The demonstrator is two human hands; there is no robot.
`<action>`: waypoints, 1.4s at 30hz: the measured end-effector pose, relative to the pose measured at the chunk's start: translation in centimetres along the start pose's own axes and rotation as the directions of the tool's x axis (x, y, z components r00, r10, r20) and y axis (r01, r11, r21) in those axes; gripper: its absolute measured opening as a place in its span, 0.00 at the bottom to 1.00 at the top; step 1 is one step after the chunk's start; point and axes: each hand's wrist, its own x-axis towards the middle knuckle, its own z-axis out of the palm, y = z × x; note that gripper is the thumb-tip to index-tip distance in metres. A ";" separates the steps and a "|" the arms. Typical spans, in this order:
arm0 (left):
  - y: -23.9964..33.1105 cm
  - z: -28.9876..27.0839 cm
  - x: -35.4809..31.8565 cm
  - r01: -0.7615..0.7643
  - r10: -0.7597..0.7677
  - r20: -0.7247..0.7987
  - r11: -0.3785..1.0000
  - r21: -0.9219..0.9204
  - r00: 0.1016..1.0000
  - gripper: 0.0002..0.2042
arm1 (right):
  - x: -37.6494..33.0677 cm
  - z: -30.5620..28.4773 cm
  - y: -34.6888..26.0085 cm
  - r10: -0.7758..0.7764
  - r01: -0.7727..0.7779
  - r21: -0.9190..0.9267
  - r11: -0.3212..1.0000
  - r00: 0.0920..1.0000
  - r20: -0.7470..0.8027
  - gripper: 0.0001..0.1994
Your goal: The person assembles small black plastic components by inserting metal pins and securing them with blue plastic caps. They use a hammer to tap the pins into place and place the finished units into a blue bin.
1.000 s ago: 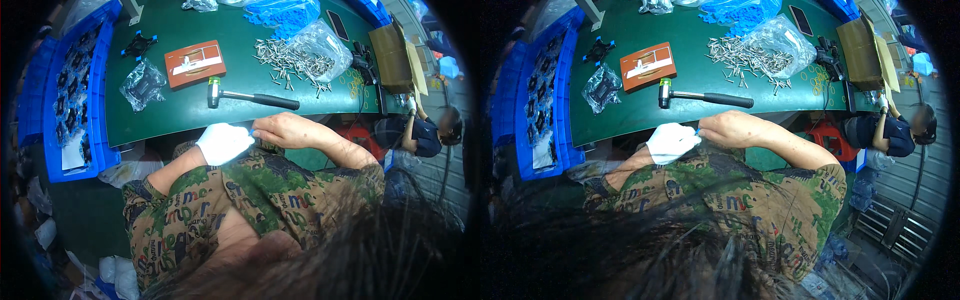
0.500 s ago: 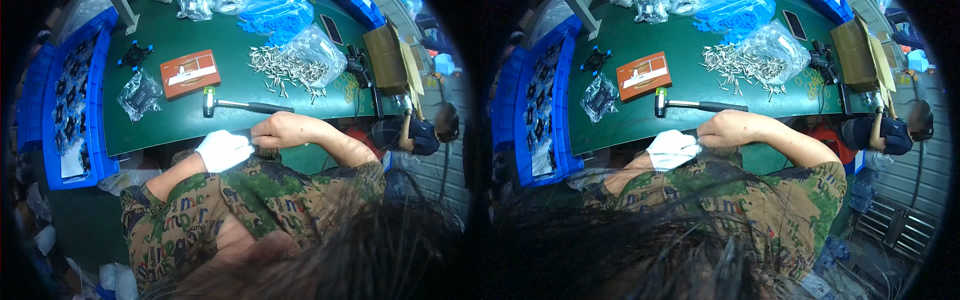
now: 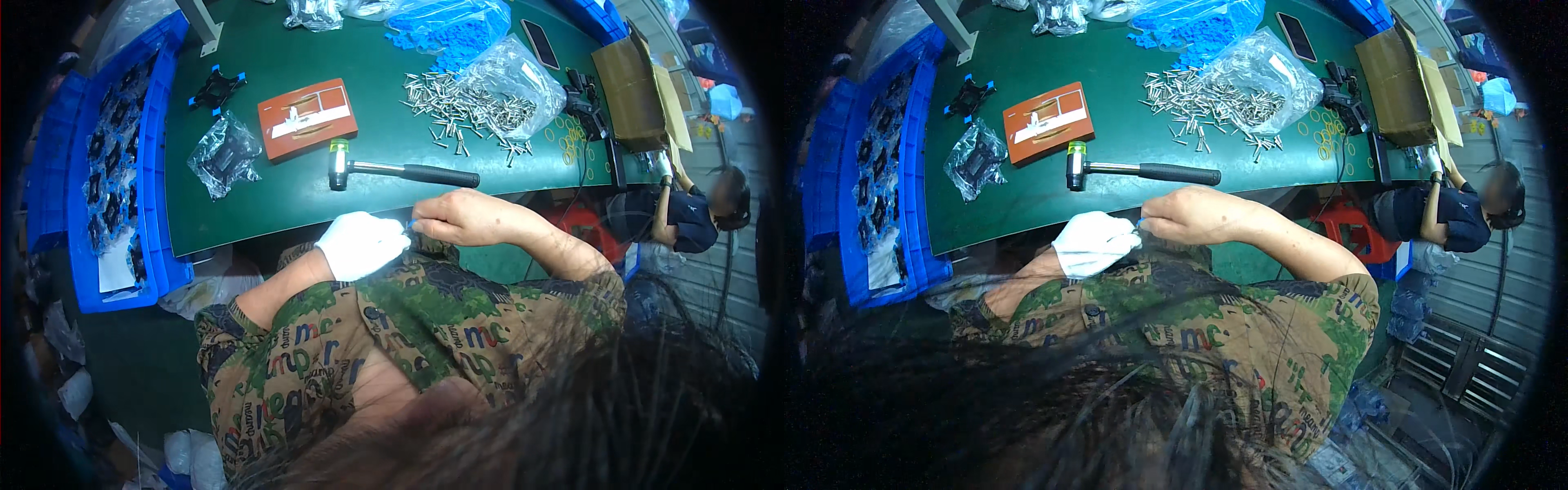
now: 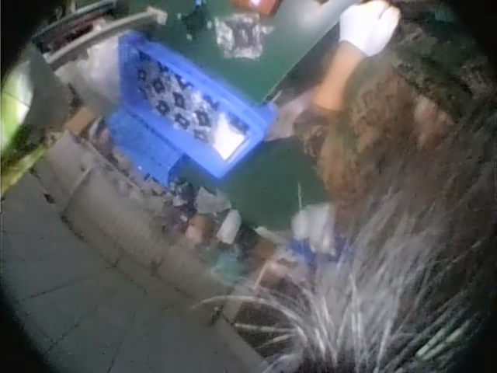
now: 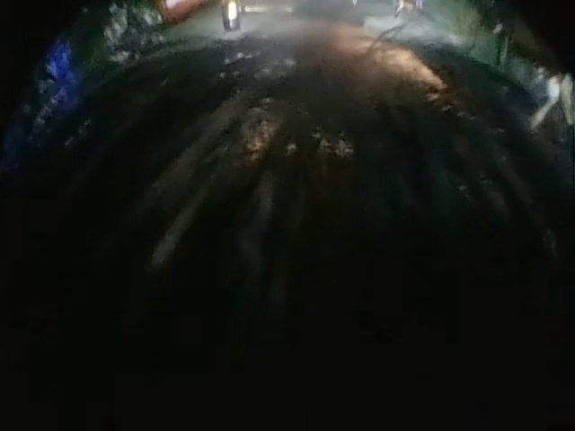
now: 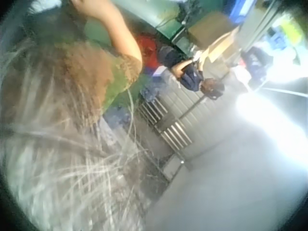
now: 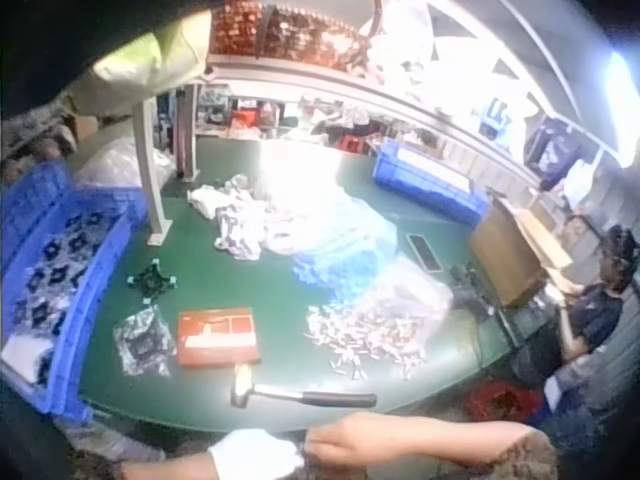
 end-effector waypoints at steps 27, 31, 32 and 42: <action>-0.1 0.1 -0.6 -0.008 0.011 -0.047 0.998 0.063 0.999 0.15 | 0.2 0.9 -1.7 0.115 -0.117 0.039 0.992 0.992 0.047 0.17; 0.2 0.0 -0.6 0.027 -0.025 -0.028 0.997 0.071 0.999 0.15 | 0.3 1.2 -1.5 0.090 -0.090 0.026 0.996 0.996 0.006 0.16; 0.2 -0.1 -0.6 0.022 -0.020 -0.032 0.997 0.073 0.999 0.15 | 0.3 1.2 -1.5 0.089 -0.089 0.023 0.996 0.996 0.000 0.16; 0.2 0.0 -1.1 0.035 -0.032 -0.078 0.999 0.040 0.996 0.13 | 0.6 1.7 -1.2 0.046 -0.044 0.029 0.999 0.997 -0.065 0.16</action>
